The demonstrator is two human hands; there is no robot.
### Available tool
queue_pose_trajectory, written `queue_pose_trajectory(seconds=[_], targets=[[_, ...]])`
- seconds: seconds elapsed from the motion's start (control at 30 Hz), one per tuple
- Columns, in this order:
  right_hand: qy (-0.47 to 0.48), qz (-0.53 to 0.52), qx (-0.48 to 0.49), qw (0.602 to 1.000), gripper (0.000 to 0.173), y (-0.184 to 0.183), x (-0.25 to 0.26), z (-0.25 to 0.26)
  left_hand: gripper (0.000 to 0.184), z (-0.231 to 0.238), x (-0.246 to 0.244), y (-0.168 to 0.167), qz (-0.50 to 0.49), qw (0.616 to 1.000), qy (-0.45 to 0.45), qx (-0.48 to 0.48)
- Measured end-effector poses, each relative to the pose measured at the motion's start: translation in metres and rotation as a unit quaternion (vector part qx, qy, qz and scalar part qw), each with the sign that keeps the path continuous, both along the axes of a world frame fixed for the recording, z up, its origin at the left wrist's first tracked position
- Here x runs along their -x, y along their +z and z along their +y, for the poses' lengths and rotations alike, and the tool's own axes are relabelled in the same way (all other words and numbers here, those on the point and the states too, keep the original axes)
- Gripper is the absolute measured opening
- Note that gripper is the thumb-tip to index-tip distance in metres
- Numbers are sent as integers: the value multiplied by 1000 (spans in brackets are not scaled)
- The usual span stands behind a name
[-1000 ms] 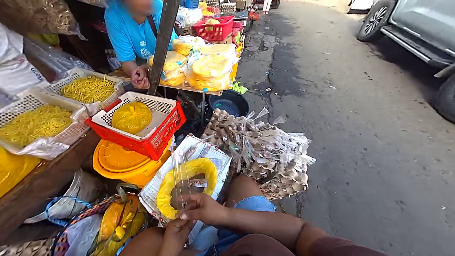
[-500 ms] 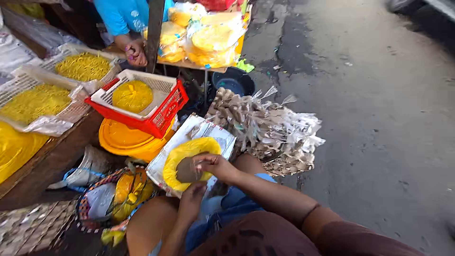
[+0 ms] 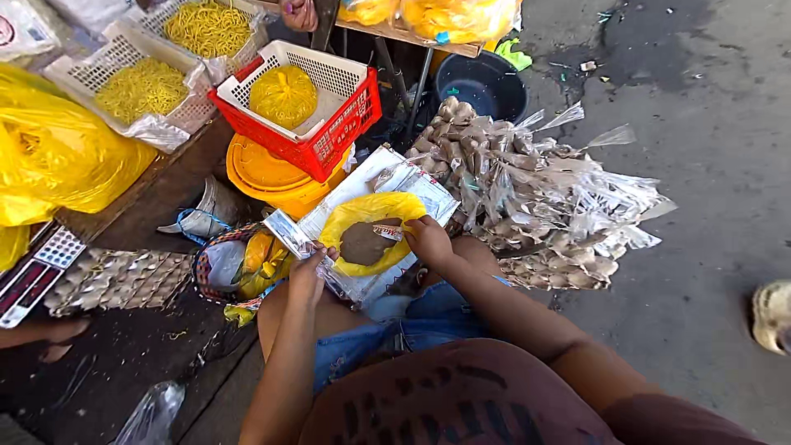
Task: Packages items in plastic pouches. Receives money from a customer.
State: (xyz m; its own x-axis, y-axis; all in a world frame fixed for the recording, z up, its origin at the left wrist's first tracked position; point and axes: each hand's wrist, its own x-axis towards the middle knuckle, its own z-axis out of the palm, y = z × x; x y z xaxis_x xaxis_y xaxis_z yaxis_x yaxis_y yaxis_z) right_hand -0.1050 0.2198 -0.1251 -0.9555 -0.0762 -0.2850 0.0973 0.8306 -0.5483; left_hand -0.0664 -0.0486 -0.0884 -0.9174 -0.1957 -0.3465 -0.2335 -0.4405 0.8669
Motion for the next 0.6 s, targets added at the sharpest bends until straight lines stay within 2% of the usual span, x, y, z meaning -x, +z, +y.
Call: queue_pose_trajectory(seconds=[0.07, 0.13, 0.23, 0.3, 0.43, 0.47, 0.53, 0.6], targets=[[18, -21, -52, 998, 35, 0, 11, -13, 21, 1, 4, -5, -28, 999, -27, -9], [52, -7, -101, 993, 28, 1, 16, -23, 20, 1, 4, -12, -85, 995, -42, 34], [73, 82, -116, 987, 23, 15, 15, -25, 17, -5, 9, -20, -117, 959, -45, 253], [60, 91, -107, 988, 24, 26, 17, -16, 26, -13, 18, -24, -115, 925, -58, 357], [-6, 53, -44, 998, 26, 18, 34, 7, 56, -15, 46, -30, -151, 880, -140, 427], [-17, 28, -16, 999, 26, 17, 38, 10, 56, -14, 52, -33, -159, 870, -158, 440], [-35, -23, 28, 999, 29, 19, 44, 12, 40, -5, 61, -30, -153, 851, -176, 470], [-65, -20, 63, 996, 29, 24, 44, 12, 30, 4, 60, -17, -123, 856, -162, 475]])
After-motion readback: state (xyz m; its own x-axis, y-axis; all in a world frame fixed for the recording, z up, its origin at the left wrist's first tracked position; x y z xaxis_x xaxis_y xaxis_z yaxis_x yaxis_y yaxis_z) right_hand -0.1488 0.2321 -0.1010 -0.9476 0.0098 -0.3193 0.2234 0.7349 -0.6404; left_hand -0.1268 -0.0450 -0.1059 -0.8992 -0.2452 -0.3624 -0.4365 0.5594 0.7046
